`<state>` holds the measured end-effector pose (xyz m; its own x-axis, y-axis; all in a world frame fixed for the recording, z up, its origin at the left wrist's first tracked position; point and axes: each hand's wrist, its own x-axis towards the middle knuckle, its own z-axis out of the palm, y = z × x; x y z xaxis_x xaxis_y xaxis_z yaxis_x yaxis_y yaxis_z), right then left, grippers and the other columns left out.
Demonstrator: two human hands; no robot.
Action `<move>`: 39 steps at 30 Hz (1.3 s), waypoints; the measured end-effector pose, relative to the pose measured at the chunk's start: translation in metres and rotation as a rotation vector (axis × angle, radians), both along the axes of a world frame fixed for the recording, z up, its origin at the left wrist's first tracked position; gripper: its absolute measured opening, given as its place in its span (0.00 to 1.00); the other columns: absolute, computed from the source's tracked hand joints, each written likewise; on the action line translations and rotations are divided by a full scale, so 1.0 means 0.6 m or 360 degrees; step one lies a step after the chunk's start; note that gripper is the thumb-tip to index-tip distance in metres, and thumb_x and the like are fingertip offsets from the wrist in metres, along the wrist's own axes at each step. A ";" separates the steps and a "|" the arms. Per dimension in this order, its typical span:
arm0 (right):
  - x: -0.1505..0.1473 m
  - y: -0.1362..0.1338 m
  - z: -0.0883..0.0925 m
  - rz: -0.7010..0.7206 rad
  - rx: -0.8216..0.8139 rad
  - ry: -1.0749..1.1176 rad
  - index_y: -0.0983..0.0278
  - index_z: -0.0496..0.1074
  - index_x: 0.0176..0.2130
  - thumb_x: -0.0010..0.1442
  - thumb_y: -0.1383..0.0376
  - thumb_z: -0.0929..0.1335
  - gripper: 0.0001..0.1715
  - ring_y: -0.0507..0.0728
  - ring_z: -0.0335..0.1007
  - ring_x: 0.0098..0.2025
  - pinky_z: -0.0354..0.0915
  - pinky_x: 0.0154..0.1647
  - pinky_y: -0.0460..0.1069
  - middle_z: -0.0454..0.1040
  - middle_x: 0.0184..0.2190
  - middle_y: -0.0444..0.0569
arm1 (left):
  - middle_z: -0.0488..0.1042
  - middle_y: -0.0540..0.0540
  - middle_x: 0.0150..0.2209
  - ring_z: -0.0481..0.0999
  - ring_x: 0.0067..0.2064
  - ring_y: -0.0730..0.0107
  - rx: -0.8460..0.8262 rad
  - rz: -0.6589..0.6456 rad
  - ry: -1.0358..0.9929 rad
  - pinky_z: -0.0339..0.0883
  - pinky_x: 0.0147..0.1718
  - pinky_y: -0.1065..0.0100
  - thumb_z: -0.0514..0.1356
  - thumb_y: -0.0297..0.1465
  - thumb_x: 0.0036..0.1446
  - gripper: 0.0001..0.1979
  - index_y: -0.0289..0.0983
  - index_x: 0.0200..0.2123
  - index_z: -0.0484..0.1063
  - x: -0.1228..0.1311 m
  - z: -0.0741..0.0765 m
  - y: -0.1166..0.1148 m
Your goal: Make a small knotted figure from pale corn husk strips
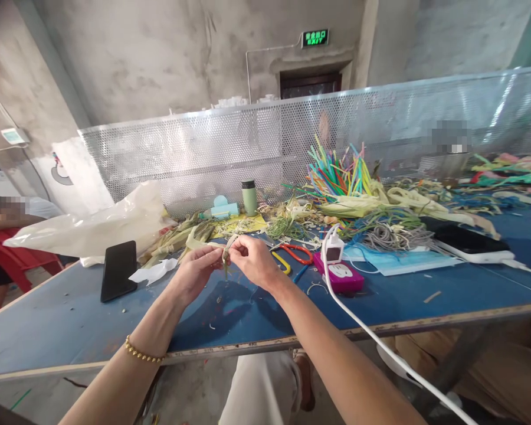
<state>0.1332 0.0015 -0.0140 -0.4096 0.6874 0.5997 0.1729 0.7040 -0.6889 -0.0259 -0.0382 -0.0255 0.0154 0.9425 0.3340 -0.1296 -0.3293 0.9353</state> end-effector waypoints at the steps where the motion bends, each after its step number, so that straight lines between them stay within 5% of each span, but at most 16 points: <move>1: 0.001 -0.002 0.002 0.0010 0.0018 -0.0022 0.65 0.69 0.26 0.56 0.66 0.65 0.08 0.50 0.59 0.23 0.55 0.25 0.45 0.68 0.21 0.42 | 0.74 0.44 0.28 0.68 0.30 0.72 -0.0012 -0.0009 0.0003 0.60 0.31 0.69 0.66 0.38 0.50 0.13 0.32 0.28 0.78 -0.001 0.001 -0.001; 17: 0.002 -0.001 0.001 -0.0113 0.0073 -0.0159 0.65 0.70 0.25 0.59 0.63 0.66 0.13 0.51 0.59 0.24 0.53 0.26 0.46 0.67 0.20 0.43 | 0.70 0.48 0.23 0.66 0.26 0.74 0.0089 0.0040 0.0055 0.58 0.28 0.70 0.68 0.38 0.47 0.14 0.33 0.22 0.72 0.007 -0.006 0.001; 26: -0.002 -0.003 0.004 -0.0084 -0.0124 -0.0188 0.66 0.72 0.26 0.58 0.62 0.66 0.13 0.51 0.59 0.22 0.52 0.24 0.46 0.67 0.18 0.43 | 0.70 0.49 0.21 0.65 0.24 0.76 0.0090 0.0172 -0.0077 0.57 0.27 0.70 0.68 0.37 0.46 0.14 0.33 0.21 0.72 0.016 -0.007 0.000; 31: 0.000 0.005 -0.004 -0.0037 -0.0105 -0.0110 0.66 0.70 0.27 0.58 0.61 0.65 0.12 0.50 0.60 0.23 0.55 0.25 0.45 0.68 0.20 0.43 | 0.74 0.45 0.24 0.67 0.26 0.74 -0.0016 0.0050 -0.0143 0.58 0.29 0.69 0.67 0.39 0.47 0.14 0.32 0.25 0.77 0.006 -0.004 0.000; 39: 0.000 0.007 -0.006 -0.0054 -0.0066 -0.0019 0.65 0.68 0.26 0.58 0.62 0.65 0.12 0.50 0.60 0.24 0.56 0.26 0.46 0.68 0.22 0.43 | 0.75 0.46 0.25 0.69 0.28 0.73 0.0050 0.0161 -0.0088 0.58 0.29 0.71 0.68 0.36 0.46 0.11 0.32 0.28 0.77 0.005 -0.007 0.005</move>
<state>0.1329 0.0057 -0.0174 -0.3927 0.7251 0.5657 0.2047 0.6686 -0.7149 -0.0230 -0.0354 -0.0297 -0.0987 0.9273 0.3610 -0.1455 -0.3723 0.9166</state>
